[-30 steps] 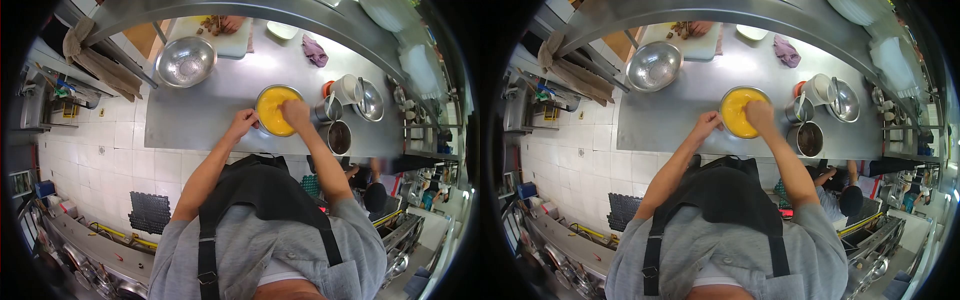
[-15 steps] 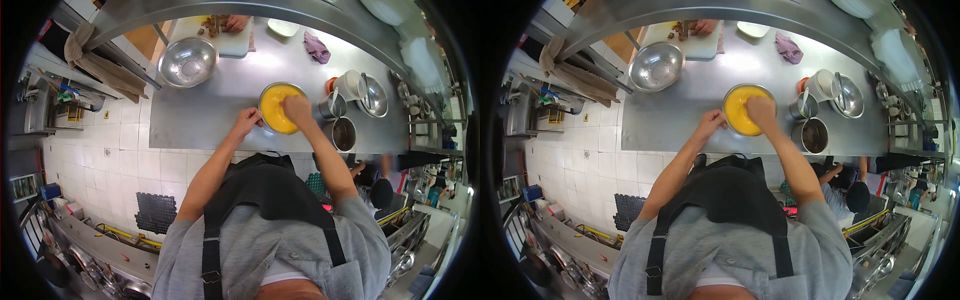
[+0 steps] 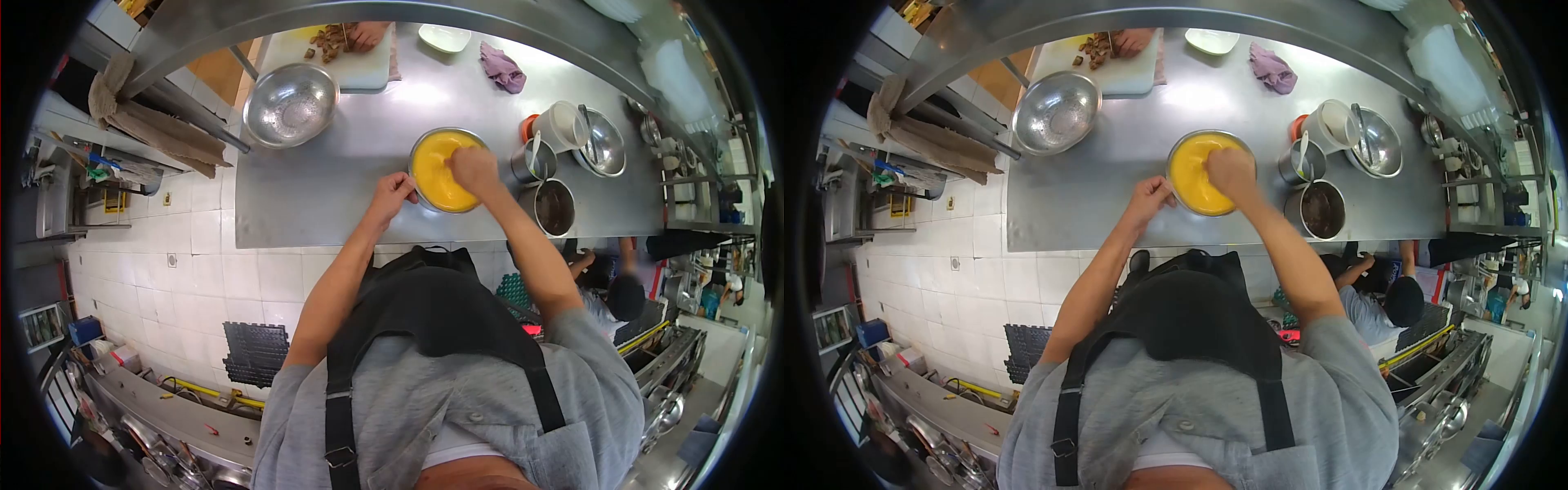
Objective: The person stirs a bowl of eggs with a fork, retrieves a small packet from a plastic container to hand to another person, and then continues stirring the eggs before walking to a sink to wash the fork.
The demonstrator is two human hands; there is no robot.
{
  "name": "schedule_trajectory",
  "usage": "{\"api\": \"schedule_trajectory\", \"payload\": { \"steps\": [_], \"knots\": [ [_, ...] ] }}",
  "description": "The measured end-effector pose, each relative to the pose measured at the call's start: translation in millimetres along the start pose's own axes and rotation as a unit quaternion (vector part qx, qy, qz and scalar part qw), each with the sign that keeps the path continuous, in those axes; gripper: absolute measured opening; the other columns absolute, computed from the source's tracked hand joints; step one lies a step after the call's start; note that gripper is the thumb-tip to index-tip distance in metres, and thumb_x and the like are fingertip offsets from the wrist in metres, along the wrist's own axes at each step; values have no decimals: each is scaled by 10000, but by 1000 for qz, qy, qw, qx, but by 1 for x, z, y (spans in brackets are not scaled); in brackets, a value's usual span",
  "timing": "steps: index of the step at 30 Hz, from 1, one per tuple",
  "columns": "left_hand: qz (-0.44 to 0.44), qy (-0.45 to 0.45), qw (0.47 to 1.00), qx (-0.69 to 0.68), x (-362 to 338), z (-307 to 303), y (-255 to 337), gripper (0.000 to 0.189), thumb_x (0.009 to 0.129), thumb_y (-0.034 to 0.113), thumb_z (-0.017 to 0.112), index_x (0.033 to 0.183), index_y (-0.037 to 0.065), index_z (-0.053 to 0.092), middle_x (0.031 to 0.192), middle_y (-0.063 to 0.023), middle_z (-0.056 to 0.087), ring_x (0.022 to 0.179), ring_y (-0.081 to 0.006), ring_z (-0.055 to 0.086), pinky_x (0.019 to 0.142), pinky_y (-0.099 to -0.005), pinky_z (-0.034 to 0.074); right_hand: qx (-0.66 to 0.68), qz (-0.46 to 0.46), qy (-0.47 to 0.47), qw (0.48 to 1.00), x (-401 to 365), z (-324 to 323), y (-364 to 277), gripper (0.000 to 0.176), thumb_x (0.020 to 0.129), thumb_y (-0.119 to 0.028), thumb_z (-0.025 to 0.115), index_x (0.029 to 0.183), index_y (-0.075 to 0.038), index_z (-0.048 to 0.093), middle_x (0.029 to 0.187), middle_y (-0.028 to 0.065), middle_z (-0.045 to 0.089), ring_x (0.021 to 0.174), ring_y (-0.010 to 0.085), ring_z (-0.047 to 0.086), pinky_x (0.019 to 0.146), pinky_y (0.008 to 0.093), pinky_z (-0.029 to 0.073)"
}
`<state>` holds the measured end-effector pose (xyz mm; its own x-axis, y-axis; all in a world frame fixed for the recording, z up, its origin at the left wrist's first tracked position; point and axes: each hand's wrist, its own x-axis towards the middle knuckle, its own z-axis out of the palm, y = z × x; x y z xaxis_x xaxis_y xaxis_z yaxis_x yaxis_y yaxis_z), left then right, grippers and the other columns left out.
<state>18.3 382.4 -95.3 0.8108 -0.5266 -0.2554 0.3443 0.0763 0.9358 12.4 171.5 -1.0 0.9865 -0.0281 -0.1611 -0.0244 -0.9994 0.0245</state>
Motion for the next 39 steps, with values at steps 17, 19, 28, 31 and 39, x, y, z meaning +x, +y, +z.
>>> {"api": "schedule_trajectory", "payload": {
  "steps": [17,19,28,31,39],
  "knots": [
    [-24,13,999,19,-1,1,5,205,990,174,569,842,44,630,699,-25,635,654,-89,578,611,-240,429,-11,76,-25,997,-6,-11,43,264,892,-306,602,879,-76,730,885,166,720,845,319,709,721,466,553],
    [-23,17,999,20,-4,0,8,207,992,176,566,846,43,630,700,-26,635,655,-94,581,616,-242,435,-34,42,-42,998,-33,-17,45,258,891,-307,608,865,-81,731,867,161,720,830,316,709,709,468,549],
    [-31,14,999,-1,-4,2,11,229,988,177,583,820,30,631,693,-35,631,639,-103,580,647,-255,473,-24,-10,18,999,10,-8,5,185,867,-251,617,833,-119,743,809,135,721,781,312,714,669,429,557],
    [-21,17,1000,7,-4,2,16,226,986,179,587,823,30,631,690,-33,631,642,-98,577,651,-253,468,-58,17,20,998,1,-10,42,222,877,-267,609,830,-102,749,801,145,718,782,320,713,664,453,552],
    [-41,25,999,-7,-4,4,10,222,985,175,587,821,32,629,681,-29,629,642,-95,572,653,-254,465,-22,-84,-9,996,-46,-19,-18,161,825,-192,611,797,-98,740,791,141,719,764,305,716,678,426,564]
  ]
}}
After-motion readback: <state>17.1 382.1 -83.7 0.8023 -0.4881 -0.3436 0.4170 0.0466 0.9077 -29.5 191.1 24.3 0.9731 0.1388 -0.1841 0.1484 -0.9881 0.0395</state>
